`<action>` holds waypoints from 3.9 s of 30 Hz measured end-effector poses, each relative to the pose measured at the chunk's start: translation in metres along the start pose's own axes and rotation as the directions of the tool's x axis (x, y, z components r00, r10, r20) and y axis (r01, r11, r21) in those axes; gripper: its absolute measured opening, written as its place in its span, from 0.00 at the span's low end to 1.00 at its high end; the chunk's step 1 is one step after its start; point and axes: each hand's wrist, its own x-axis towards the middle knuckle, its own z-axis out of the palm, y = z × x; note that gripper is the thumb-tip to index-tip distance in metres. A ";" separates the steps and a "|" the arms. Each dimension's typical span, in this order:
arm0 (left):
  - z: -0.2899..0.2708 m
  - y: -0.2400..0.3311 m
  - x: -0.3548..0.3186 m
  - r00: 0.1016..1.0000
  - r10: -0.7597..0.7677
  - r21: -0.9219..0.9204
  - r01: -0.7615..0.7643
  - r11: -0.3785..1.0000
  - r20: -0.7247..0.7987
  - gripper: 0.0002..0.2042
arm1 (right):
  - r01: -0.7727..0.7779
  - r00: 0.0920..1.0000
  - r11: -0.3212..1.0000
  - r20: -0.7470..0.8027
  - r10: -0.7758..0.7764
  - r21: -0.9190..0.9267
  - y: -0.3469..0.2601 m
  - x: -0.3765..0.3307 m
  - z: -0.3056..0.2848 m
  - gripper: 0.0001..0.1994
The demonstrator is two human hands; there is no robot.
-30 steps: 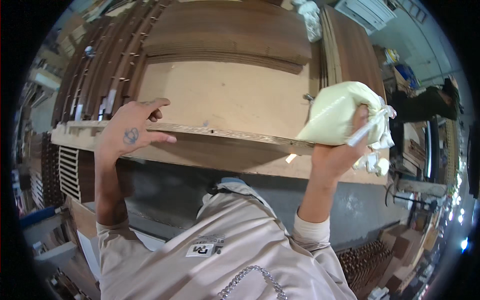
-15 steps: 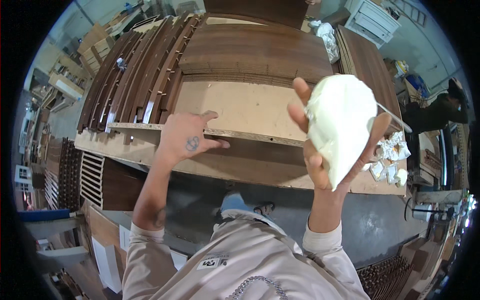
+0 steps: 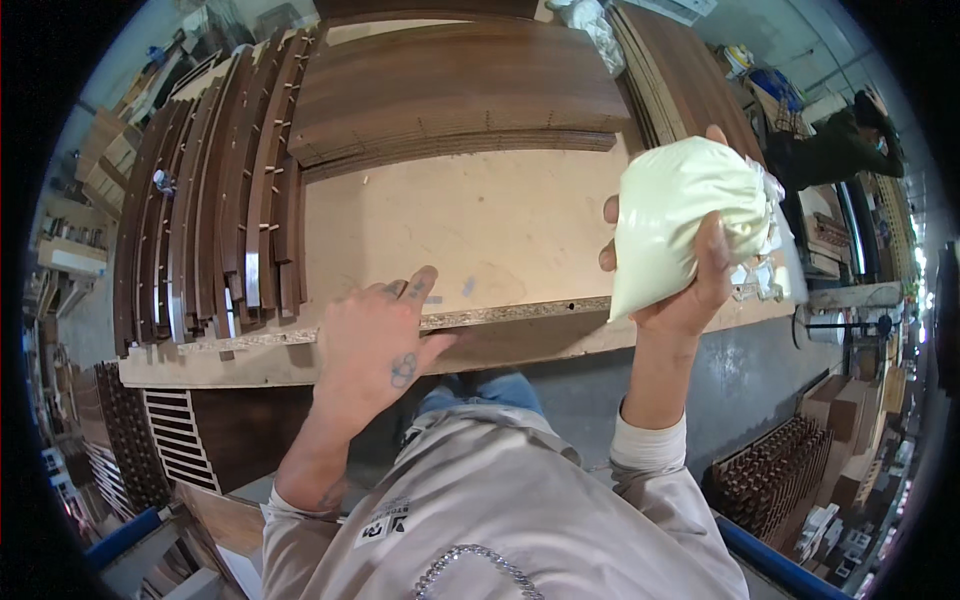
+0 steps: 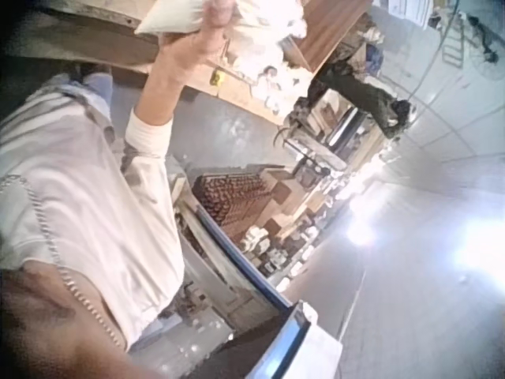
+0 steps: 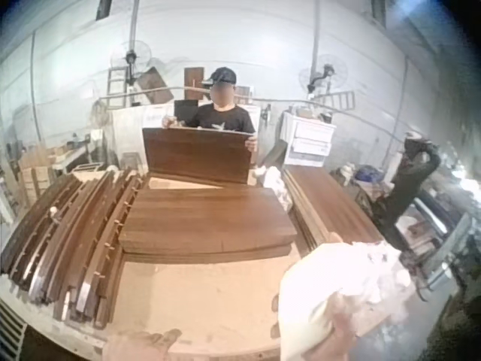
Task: Applying adhesive from a piping bag to the edges of a wooden furniture panel.
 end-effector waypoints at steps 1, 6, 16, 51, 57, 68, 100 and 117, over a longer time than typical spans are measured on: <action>0.001 0.000 0.002 1.000 0.001 -0.016 -0.001 1.000 -0.019 0.33 | 0.003 1.000 0.998 -0.013 -0.004 -0.057 0.004 0.002 0.000 0.38; -0.001 0.003 0.002 1.000 -0.017 -0.013 0.017 1.000 -0.002 0.31 | -0.154 0.958 0.984 -0.258 0.127 -0.088 0.015 -0.009 -0.001 0.29; 0.004 0.009 -0.012 0.998 -0.057 -0.119 0.053 0.991 -0.033 0.30 | -0.177 0.958 0.913 -0.278 0.074 -0.367 0.010 -0.021 0.011 0.26; 0.004 0.004 -0.011 0.999 -0.045 -0.082 0.045 0.996 0.008 0.32 | -0.087 0.967 0.943 -0.253 0.003 -0.321 0.016 -0.023 0.004 0.23; 0.003 0.003 -0.009 0.998 -0.052 -0.099 0.055 0.994 0.027 0.32 | -0.046 0.973 0.960 -0.231 -0.020 -0.276 0.018 -0.022 0.009 0.19; 0.005 -0.002 -0.008 1.000 0.025 -0.115 -0.026 0.993 -0.005 0.27 | -0.040 0.990 0.945 -0.144 -0.008 -0.325 0.020 -0.024 -0.004 0.23; 0.001 -0.001 -0.008 0.999 -0.009 -0.133 0.013 0.991 0.035 0.31 | 0.173 0.943 0.867 -0.175 -0.283 -0.468 0.033 -0.022 -0.008 0.21; -0.026 -0.136 -0.052 0.985 -0.132 -0.073 0.141 0.987 0.107 0.33 | 0.190 0.907 0.792 -0.205 -0.367 -0.580 0.034 -0.028 0.041 0.22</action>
